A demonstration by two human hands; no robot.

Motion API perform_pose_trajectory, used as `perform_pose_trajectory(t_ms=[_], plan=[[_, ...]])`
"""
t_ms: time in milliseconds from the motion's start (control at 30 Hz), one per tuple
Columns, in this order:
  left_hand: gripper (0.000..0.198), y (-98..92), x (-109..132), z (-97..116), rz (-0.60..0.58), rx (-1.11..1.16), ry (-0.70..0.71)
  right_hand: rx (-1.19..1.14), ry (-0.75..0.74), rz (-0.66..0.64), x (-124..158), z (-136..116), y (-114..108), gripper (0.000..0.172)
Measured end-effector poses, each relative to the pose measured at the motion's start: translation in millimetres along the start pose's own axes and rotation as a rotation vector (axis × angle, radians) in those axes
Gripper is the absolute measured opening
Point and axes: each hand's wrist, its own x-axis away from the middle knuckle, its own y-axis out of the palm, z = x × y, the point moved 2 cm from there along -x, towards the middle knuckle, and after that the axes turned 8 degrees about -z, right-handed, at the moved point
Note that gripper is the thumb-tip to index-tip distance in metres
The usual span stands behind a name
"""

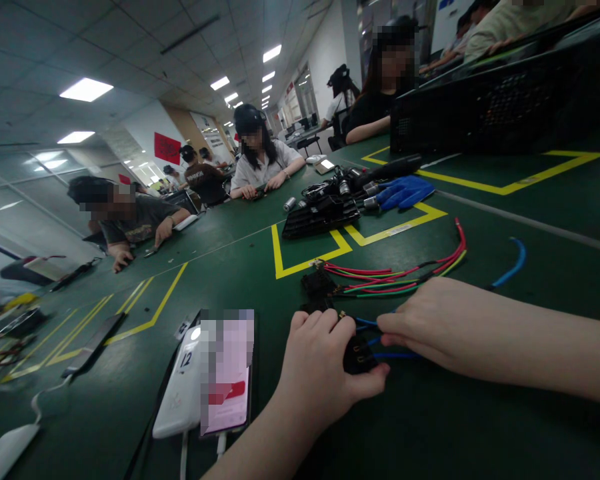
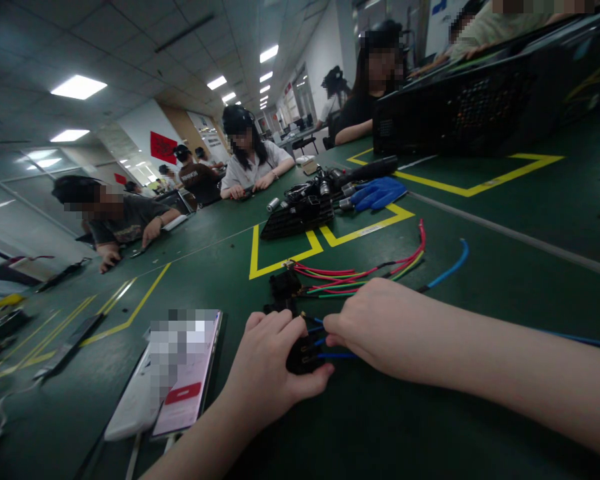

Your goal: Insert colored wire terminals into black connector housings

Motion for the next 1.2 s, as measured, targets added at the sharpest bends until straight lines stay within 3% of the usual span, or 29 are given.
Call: perform_pose_trajectory(t_ms=[133, 400, 767, 1033, 1200], plan=[[0.035, 0.6, -0.5, 0.1, -0.001, -0.008, -0.003, -0.008, -0.015, 0.033, 1.3, 0.5, 0.5, 0.014], [0.036, 0.4, 0.0, 0.9, 0.017, -0.01, 0.008, -0.005, 0.021, -0.043, -0.7, -0.6, -1.3, 0.009], [0.036, 2.2, -0.1, -0.2, 0.012, -0.007, 0.003, -0.004, -0.027, 0.065, 3.5, -0.5, 0.0, 0.015], [0.035, -0.2, -0.5, 1.6, 0.011, -0.013, 0.009, -0.056, -0.046, 0.055, 2.1, -1.9, -10.9, 0.015], [0.034, -0.2, 0.1, 1.9, -0.005, -0.012, -0.001, -0.032, 0.004, 0.029, 0.6, -0.9, -6.3, 0.014]])
